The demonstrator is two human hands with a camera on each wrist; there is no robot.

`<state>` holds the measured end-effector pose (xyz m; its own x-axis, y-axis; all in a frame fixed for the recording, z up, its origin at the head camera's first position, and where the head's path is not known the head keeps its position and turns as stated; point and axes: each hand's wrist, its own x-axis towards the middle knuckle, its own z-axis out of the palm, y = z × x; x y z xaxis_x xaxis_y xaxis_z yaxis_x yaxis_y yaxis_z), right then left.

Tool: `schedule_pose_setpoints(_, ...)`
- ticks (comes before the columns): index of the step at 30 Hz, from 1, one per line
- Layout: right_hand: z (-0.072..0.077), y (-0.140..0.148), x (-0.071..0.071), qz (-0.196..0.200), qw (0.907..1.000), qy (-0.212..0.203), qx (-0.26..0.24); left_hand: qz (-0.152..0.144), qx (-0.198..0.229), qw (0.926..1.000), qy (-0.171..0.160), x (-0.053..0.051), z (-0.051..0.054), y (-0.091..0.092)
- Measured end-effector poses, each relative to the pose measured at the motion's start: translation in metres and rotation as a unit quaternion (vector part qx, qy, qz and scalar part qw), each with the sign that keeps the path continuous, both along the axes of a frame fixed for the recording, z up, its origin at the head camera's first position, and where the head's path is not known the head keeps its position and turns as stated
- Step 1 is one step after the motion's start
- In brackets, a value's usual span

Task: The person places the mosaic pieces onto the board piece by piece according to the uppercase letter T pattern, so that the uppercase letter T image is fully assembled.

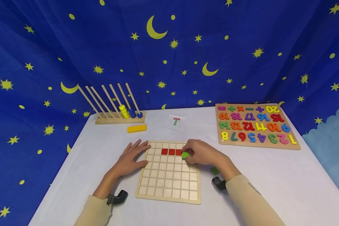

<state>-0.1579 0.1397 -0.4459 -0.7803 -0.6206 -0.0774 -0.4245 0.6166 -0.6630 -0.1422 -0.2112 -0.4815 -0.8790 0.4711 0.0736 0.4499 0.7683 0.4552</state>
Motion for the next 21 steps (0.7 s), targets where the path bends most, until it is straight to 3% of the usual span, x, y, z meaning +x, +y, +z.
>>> schedule_pose_setpoints(8, 0.001, -0.012, -0.003, 0.014, 0.9998, 0.013, -0.007, -0.001, 0.002, 1.0000, -0.005, -0.001, -0.001, -0.001)
schedule_pose_setpoints(21, 0.000, -0.036, -0.004, 0.038, 0.9980, 0.045, 0.023, 0.002, 0.003, 1.0000, -0.003, -0.002, -0.001, 0.002)
